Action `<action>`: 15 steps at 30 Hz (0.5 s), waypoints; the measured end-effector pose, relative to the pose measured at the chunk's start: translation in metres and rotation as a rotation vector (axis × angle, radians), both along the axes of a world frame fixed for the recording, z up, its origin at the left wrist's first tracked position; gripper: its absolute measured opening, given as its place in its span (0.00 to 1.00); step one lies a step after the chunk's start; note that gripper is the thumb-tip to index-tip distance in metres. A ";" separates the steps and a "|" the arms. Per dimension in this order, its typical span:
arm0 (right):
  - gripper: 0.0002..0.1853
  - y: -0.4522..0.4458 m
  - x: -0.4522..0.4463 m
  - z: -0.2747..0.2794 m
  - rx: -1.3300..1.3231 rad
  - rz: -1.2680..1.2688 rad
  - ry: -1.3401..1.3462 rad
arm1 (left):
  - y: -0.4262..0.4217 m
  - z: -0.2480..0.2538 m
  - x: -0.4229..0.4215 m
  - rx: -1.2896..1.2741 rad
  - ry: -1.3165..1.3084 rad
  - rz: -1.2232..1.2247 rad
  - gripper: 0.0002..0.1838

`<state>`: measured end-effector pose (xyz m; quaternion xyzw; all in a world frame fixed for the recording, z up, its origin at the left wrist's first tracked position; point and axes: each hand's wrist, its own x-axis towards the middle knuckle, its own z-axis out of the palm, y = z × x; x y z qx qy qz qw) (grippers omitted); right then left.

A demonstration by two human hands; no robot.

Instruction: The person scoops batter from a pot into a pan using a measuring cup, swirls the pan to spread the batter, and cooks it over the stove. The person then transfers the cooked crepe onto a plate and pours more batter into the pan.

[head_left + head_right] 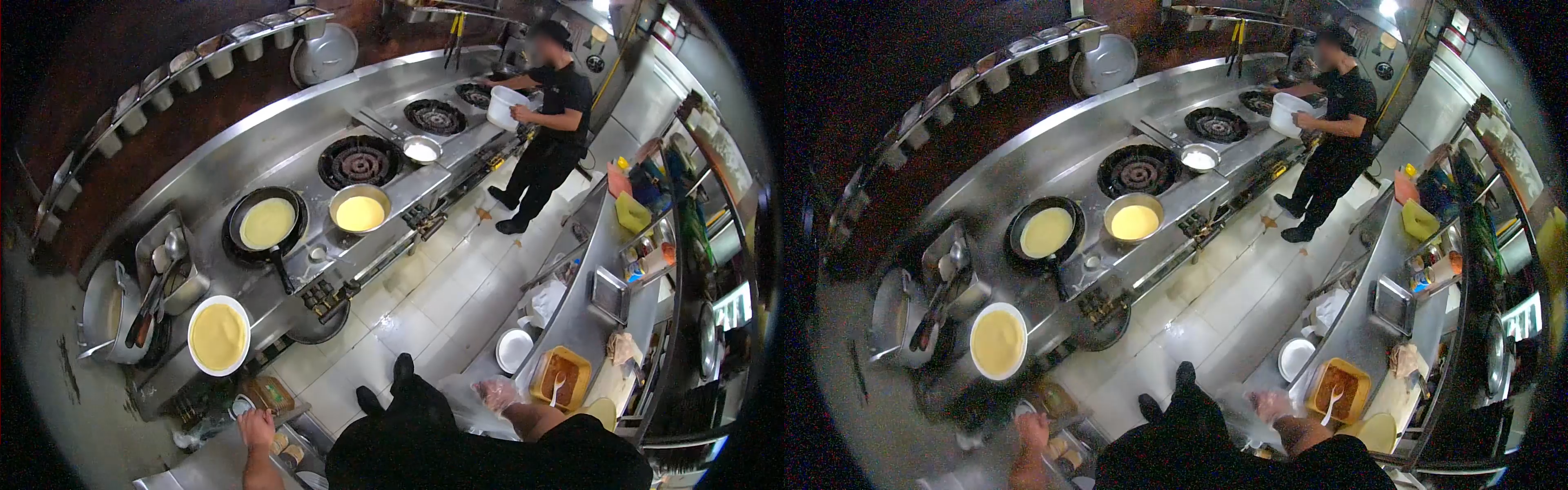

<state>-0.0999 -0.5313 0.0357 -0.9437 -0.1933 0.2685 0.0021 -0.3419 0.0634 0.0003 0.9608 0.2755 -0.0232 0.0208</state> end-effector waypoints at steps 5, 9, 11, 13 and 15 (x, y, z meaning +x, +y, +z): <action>0.20 0.005 0.004 0.008 -0.060 -0.024 0.095 | -0.001 0.007 0.002 -0.033 0.033 0.013 0.19; 0.20 -0.008 0.001 -0.018 -0.005 -0.034 0.062 | -0.001 0.007 0.001 -0.072 0.021 0.030 0.18; 0.20 -0.004 0.000 -0.008 -0.023 -0.006 0.063 | -0.002 0.012 0.000 -0.094 0.012 0.034 0.19; 0.20 0.004 0.002 0.007 -0.040 0.013 0.053 | -0.003 0.014 0.002 -0.081 0.014 0.021 0.19; 0.21 0.006 0.002 0.010 -0.054 0.026 0.036 | -0.004 0.015 0.002 -0.032 0.034 -0.006 0.19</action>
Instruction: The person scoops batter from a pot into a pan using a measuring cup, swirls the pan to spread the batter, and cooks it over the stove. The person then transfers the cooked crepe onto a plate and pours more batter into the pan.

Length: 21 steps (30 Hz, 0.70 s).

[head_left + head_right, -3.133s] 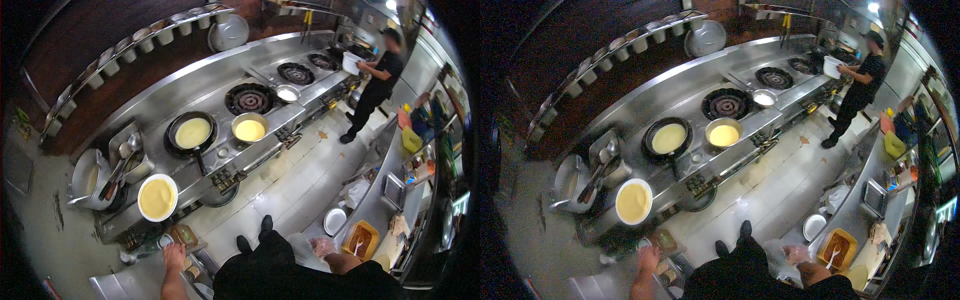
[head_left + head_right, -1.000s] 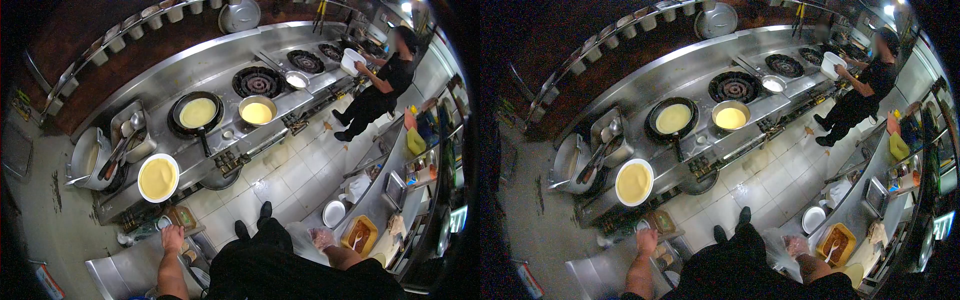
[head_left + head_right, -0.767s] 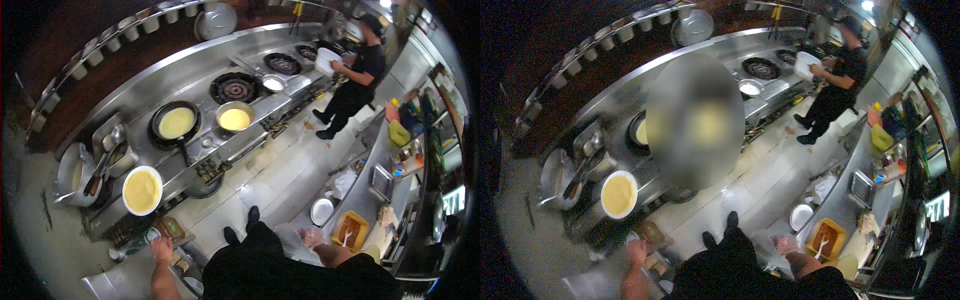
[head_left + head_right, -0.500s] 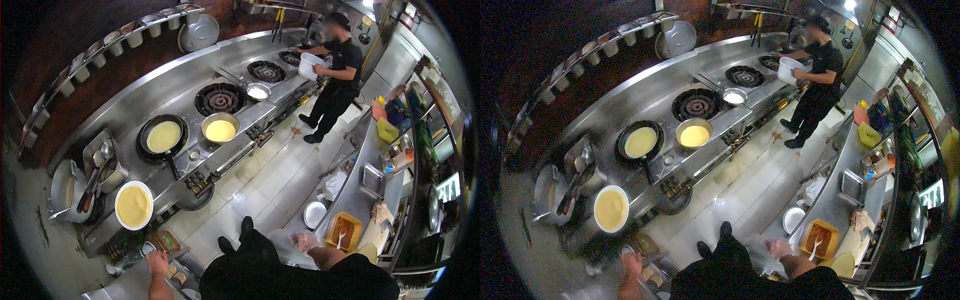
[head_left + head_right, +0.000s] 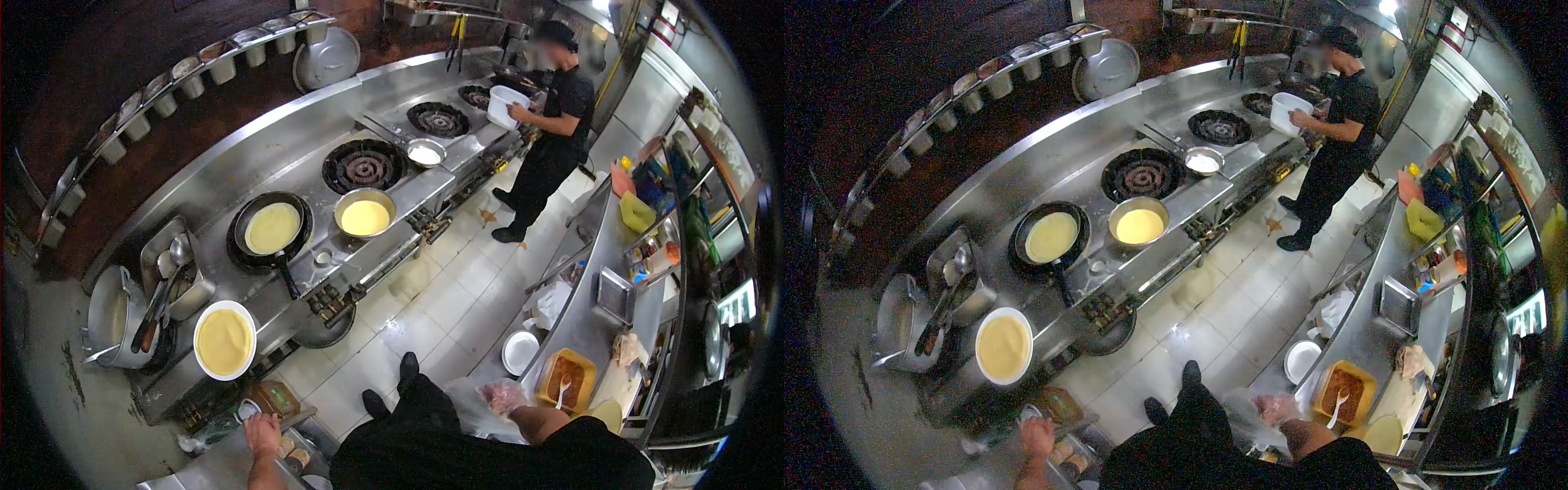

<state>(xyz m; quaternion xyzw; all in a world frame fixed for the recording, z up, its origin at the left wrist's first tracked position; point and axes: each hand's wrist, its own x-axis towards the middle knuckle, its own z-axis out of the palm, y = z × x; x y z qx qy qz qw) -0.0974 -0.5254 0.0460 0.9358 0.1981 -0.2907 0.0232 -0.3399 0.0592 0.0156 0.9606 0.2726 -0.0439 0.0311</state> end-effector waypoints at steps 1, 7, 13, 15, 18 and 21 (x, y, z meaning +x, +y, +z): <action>0.21 -0.005 -0.003 -0.014 0.001 -0.036 -0.012 | -0.001 0.003 -0.001 0.008 -0.010 -0.017 0.19; 0.21 -0.013 -0.005 -0.032 0.013 -0.011 -0.132 | -0.004 0.015 0.010 0.015 -0.012 -0.019 0.18; 0.22 -0.049 -0.017 -0.099 0.076 0.063 -0.286 | -0.002 -0.001 0.001 0.059 -0.013 -0.040 0.18; 0.21 -0.022 -0.010 -0.050 0.048 0.000 -0.235 | 0.002 -0.004 0.001 0.039 0.003 -0.037 0.19; 0.22 -0.035 -0.013 -0.078 0.091 0.004 -0.324 | 0.001 -0.004 0.002 0.048 -0.021 -0.027 0.18; 0.23 -0.031 -0.009 -0.067 0.125 -0.011 -0.186 | -0.002 0.002 0.002 0.029 -0.024 -0.020 0.18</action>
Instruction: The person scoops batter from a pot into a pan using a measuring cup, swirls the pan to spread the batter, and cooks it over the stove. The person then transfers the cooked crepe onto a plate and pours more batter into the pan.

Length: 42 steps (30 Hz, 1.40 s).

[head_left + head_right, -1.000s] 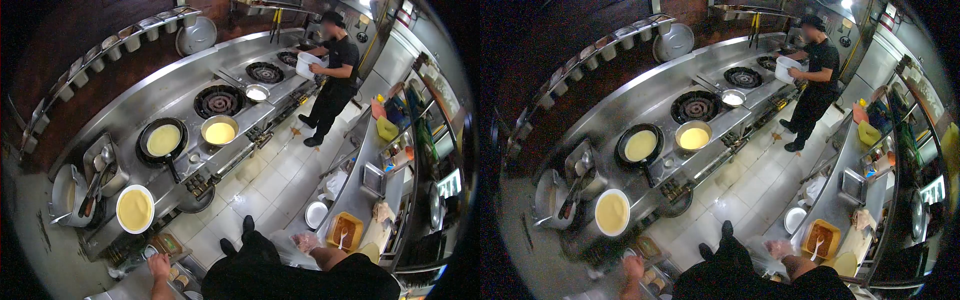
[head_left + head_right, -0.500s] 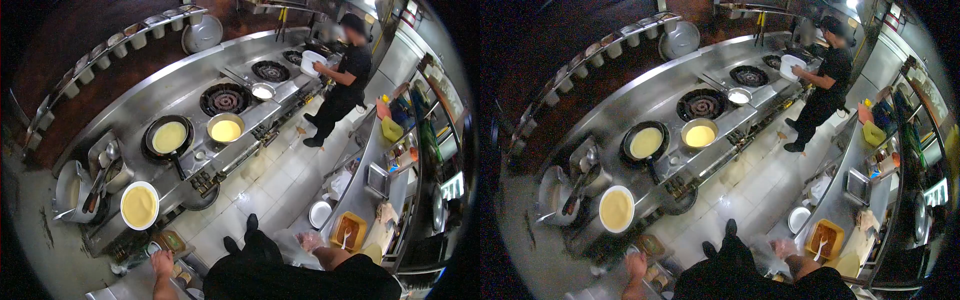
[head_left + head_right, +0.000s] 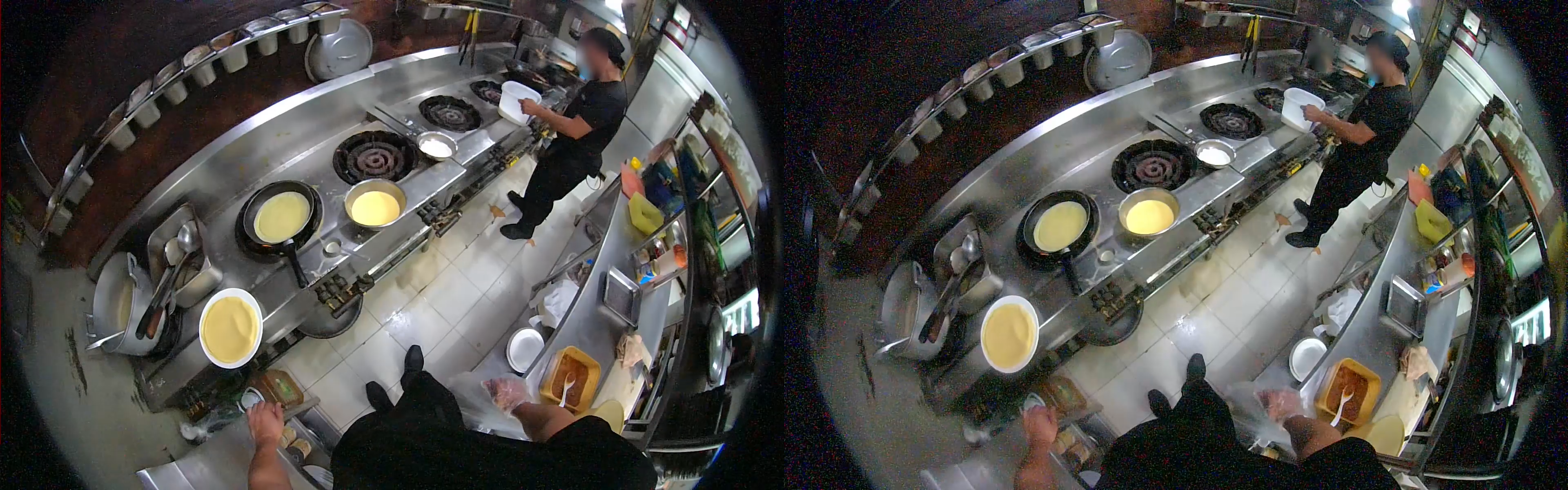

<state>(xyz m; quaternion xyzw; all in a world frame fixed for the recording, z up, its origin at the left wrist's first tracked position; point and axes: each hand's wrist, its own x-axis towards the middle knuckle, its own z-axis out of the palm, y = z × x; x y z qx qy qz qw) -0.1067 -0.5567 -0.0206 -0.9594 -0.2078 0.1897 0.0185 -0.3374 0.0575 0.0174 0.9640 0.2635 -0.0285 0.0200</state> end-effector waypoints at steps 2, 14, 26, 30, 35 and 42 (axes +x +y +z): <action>0.18 0.022 0.009 0.042 -0.124 -0.013 0.141 | -0.001 0.002 0.001 0.016 -0.018 -0.008 0.18; 0.21 0.008 0.011 0.025 -0.096 0.035 0.146 | 0.001 -0.003 -0.001 0.047 -0.058 -0.065 0.16; 0.16 0.007 0.006 0.021 -0.075 -0.054 0.118 | 0.002 -0.010 -0.002 0.021 -0.050 -0.015 0.17; 0.17 0.021 0.010 0.050 -0.151 -0.012 0.170 | 0.005 -0.012 -0.003 0.000 -0.048 -0.027 0.17; 0.21 0.020 0.012 0.043 -0.189 0.080 0.171 | 0.005 -0.009 -0.003 0.003 -0.026 -0.020 0.17; 0.20 0.018 0.008 0.035 -0.181 0.046 0.180 | 0.004 -0.005 -0.001 0.012 0.030 -0.017 0.17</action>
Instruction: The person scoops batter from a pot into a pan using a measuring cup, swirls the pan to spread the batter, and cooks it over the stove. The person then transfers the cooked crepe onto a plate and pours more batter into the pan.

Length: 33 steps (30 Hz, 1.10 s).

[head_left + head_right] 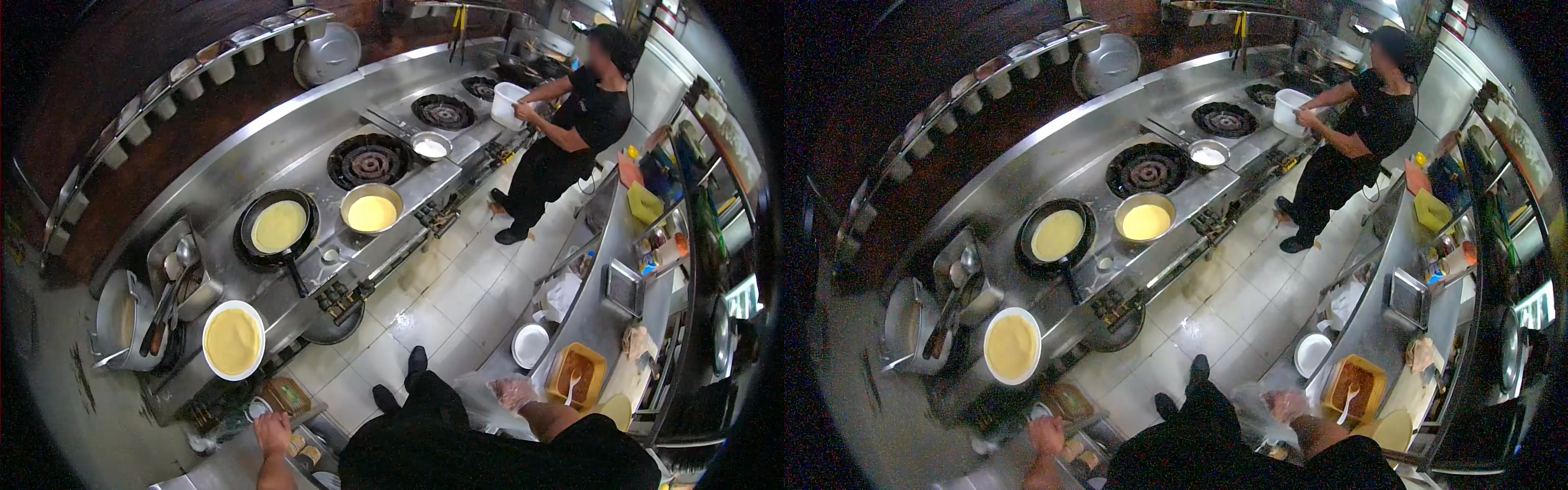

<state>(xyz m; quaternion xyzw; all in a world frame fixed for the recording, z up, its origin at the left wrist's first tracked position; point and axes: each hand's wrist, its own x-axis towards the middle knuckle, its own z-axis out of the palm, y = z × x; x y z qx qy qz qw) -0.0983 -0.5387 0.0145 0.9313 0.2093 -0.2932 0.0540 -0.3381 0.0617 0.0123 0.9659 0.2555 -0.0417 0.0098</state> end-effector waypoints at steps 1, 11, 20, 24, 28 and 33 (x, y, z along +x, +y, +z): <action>0.19 0.001 0.001 0.001 -0.005 0.000 0.016 | 0.002 -0.002 -0.002 0.007 -0.005 -0.013 0.17; 0.19 -0.003 -0.004 0.002 0.029 -0.014 -0.014 | 0.000 -0.007 -0.004 0.042 -0.008 -0.017 0.16; 0.17 -0.004 -0.004 -0.001 0.124 -0.069 -0.039 | 0.002 -0.007 -0.003 0.002 -0.008 0.001 0.18; 0.21 0.019 0.002 0.045 0.096 -0.086 0.020 | 0.000 -0.006 -0.002 0.035 -0.069 -0.013 0.19; 0.24 0.010 -0.003 0.029 0.147 -0.069 -0.066 | 0.003 -0.012 -0.004 -0.015 -0.052 0.008 0.19; 0.26 0.004 -0.006 0.015 0.190 -0.050 -0.118 | 0.003 -0.009 -0.004 -0.001 -0.049 -0.007 0.19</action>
